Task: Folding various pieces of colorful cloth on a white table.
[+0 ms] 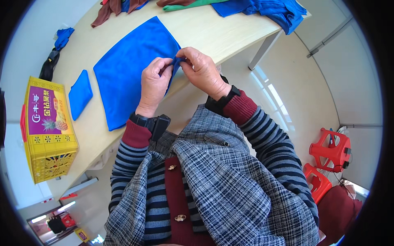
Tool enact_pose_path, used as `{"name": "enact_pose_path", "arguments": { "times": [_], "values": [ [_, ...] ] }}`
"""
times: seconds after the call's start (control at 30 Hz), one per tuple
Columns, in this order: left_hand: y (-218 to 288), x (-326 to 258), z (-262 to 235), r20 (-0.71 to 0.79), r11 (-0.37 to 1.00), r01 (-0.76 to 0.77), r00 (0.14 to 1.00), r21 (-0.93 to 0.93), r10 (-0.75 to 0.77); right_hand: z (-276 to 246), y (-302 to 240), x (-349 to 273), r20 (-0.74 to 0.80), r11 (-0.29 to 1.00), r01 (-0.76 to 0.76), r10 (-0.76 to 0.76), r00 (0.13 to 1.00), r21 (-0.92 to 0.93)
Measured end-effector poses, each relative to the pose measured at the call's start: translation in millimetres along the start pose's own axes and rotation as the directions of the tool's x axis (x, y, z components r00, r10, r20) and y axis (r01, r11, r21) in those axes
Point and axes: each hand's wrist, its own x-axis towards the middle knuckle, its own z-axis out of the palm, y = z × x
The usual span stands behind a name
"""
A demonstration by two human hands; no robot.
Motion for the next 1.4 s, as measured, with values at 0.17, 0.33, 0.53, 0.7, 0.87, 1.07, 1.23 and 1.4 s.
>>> {"name": "enact_pose_path", "arguments": {
  "times": [0.17,0.33,0.53,0.7,0.87,1.07,1.23,1.4],
  "values": [
    [1,2,3,-0.003,0.996,-0.085,0.996,0.022,0.085,-5,-1,5,0.013,0.998,0.037,-0.037,0.999,-0.046],
    [0,0,3,0.005,0.989,-0.115,0.993,0.094,0.115,-10,0,8,0.124,0.965,0.159,-0.135,0.983,-0.209],
    [8,-13,-14,0.037,0.967,-0.144,0.989,0.208,0.140,-11,2,11,0.154,0.980,0.128,-0.105,0.982,-0.150],
    [3,-69,-78,0.000,0.903,-0.157,0.985,0.401,0.171,-15,3,17,0.169,0.976,0.103,-0.071,0.983,-0.192],
    [-17,-143,-155,-0.114,0.790,0.102,0.993,0.605,-0.041,-6,2,23,0.139,0.972,0.165,-0.142,0.980,-0.167],
    [-33,-163,-181,-0.161,0.746,0.191,0.980,0.638,-0.113,-4,1,24,0.116,0.982,0.128,-0.112,0.987,-0.139],
    [-41,-162,-183,-0.154,0.782,0.165,0.984,0.601,-0.089,-5,0,31,0.133,1.000,-0.004,0.001,0.991,0.021],
    [-41,-143,-201,-0.243,0.829,0.160,0.970,0.537,-0.029,-13,-5,54,0.228,0.991,-0.127,0.115,0.967,0.039]
  ]
}}
